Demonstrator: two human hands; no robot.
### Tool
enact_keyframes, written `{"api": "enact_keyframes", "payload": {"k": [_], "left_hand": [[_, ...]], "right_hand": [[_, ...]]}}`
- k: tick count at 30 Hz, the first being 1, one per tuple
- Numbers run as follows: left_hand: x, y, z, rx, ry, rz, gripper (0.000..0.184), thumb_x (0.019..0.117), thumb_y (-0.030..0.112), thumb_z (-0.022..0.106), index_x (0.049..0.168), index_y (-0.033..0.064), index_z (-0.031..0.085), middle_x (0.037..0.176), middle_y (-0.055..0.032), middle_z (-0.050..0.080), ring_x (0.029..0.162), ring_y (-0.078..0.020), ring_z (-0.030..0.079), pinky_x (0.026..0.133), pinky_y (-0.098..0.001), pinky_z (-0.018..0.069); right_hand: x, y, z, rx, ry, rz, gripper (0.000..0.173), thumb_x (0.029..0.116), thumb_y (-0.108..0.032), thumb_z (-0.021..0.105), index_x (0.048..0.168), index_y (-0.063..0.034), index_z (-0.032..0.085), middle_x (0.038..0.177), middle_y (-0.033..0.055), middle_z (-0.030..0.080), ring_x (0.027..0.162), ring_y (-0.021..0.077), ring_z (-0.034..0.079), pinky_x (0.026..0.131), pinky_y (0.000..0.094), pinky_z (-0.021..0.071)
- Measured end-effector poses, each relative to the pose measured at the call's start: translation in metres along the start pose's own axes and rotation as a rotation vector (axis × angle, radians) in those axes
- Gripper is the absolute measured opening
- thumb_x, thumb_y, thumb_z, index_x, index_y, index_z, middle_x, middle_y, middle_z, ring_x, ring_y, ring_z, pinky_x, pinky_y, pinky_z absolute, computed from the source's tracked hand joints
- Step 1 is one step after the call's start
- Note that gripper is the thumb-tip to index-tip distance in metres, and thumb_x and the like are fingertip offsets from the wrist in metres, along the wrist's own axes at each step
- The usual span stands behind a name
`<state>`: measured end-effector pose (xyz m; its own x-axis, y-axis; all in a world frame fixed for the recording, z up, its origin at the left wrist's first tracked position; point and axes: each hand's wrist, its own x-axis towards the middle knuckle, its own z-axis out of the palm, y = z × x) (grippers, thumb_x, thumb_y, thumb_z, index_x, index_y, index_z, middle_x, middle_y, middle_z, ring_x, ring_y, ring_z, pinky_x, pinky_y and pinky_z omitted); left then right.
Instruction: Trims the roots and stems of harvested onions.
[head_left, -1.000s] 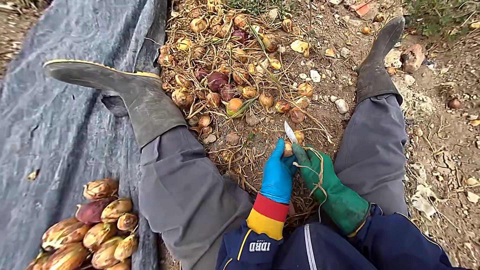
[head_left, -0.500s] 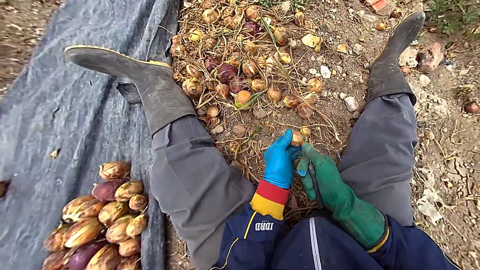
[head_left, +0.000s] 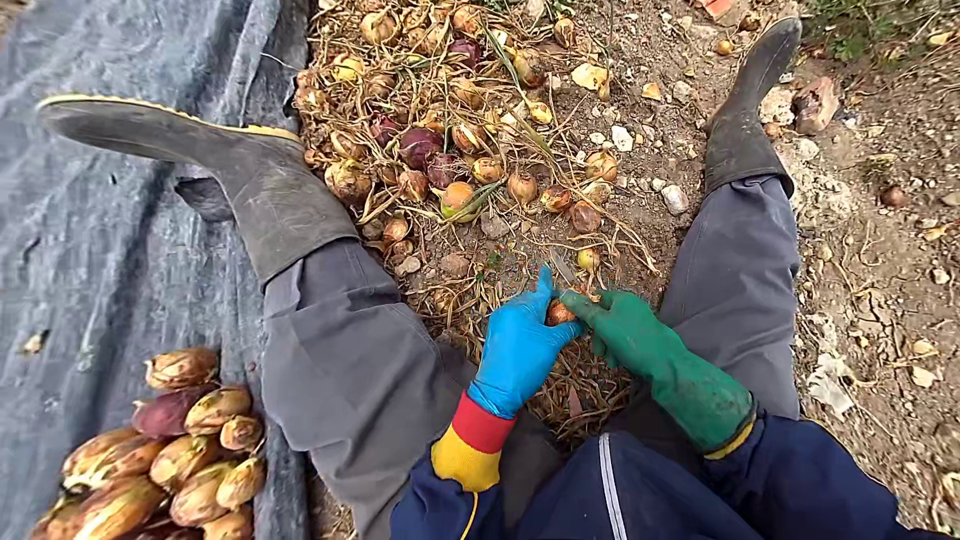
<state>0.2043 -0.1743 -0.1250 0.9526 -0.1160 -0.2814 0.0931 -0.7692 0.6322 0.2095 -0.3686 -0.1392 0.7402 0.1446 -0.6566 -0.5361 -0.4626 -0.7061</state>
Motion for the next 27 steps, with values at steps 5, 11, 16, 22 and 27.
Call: {"api": "enact_keyframes", "payload": {"k": [5,11,16,22,27], "left_hand": [[-0.002,-0.010,0.003,0.054,-0.028,0.054,0.080,0.0843,0.041,0.081,0.155,0.0245,0.049,0.121,0.0044,0.072,0.112,-0.0110,0.066,0.099,-0.0439,0.0555],[-0.025,-0.047,-0.086,0.044,0.314,-0.111,0.077,0.0904,0.043,0.077,0.157,0.0207,0.045,0.130,-0.0057,0.070,0.116,-0.0226,0.068,0.099,-0.0534,0.0546],[-0.069,-0.117,-0.204,0.231,0.684,-0.471,0.074,0.0917,0.055,0.069,0.154,0.0195,0.050,0.132,-0.0088,0.069,0.117,-0.0318,0.067,0.097,-0.0657,0.0505],[-0.033,-0.113,-0.193,0.338,0.633,-0.280,0.042,0.0996,0.036,0.064,0.134,0.0129,0.067,0.120,-0.0059,0.074,0.107,-0.0211,0.072,0.096,-0.0535,0.0569],[0.051,-0.118,-0.164,0.561,0.159,-0.173,0.041,0.1012,0.024,0.052,0.140,0.0188,0.064,0.121,-0.0092,0.073,0.108,-0.0328,0.070,0.092,-0.0650,0.0533]], "right_hand": [[-0.006,-0.001,0.009,0.246,-0.165,0.088,0.072,0.0950,-0.078,0.045,0.092,-0.0100,0.070,0.060,0.0088,0.060,0.042,0.0194,0.053,0.041,0.0363,0.0494],[-0.022,-0.020,0.010,0.393,-0.320,0.077,0.071,0.0970,-0.076,0.042,0.086,-0.0109,0.068,0.053,0.0071,0.051,0.034,0.0155,0.046,0.031,0.0336,0.0447],[-0.005,-0.007,0.004,0.294,-0.186,0.025,0.064,0.0963,-0.071,0.052,0.098,-0.0103,0.072,0.061,0.0090,0.059,0.042,0.0189,0.053,0.039,0.0359,0.0511],[0.013,0.010,-0.013,-0.491,0.048,-0.004,0.050,0.0864,-0.058,0.073,0.121,-0.0220,0.066,0.086,0.0071,0.071,0.076,0.0291,0.070,0.069,0.0605,0.0582],[0.011,0.019,-0.021,-0.402,0.002,0.027,0.037,0.0945,-0.050,0.069,0.120,-0.0239,0.064,0.086,0.0012,0.074,0.073,0.0207,0.073,0.069,0.0506,0.0636]]}}
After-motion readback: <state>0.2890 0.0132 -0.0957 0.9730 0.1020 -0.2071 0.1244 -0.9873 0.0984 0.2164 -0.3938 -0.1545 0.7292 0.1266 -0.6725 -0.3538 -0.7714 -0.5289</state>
